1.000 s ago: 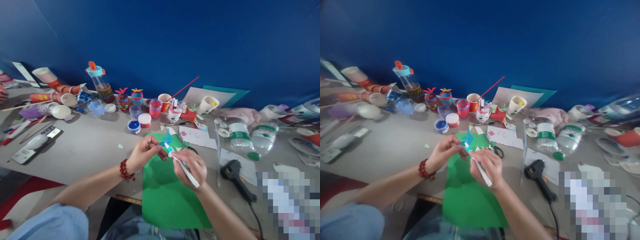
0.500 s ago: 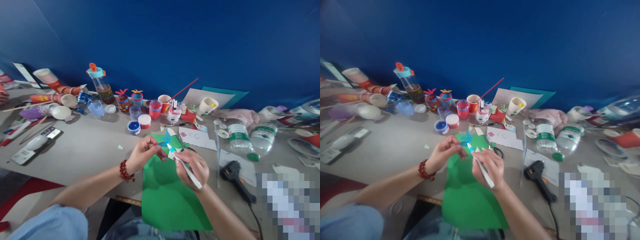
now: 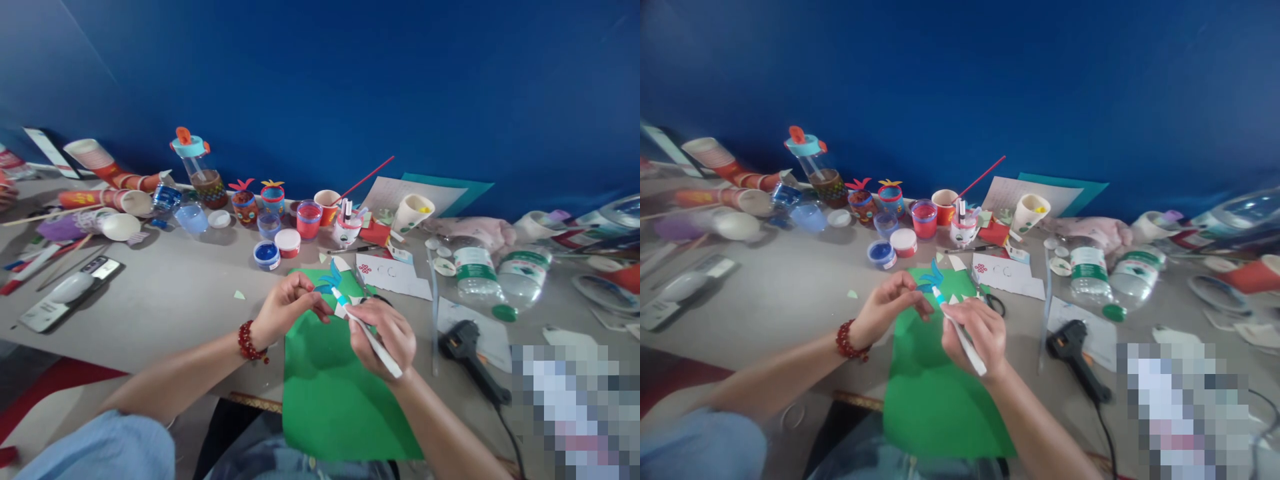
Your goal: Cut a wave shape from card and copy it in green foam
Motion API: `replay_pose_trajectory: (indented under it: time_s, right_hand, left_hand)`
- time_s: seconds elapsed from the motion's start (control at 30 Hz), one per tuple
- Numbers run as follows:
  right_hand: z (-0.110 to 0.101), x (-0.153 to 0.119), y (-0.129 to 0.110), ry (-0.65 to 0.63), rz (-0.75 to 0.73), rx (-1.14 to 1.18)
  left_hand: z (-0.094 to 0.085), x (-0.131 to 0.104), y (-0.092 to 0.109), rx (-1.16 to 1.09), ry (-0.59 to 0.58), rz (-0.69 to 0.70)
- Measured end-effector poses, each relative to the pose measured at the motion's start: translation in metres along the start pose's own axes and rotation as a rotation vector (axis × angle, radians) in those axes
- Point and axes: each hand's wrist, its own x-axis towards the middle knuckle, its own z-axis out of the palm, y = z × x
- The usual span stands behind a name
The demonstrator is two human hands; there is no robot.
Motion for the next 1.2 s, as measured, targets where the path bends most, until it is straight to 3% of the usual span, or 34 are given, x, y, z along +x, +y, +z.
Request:
replay_pose_trajectory:
  time_s: [1.2]
  right_hand:
    - [-0.0022, -0.0012, -0.0010, 0.004, 0.036, 0.004]
  left_hand:
    - [0.0009, 0.0001, 0.0005, 0.006, -0.001, -0.001]
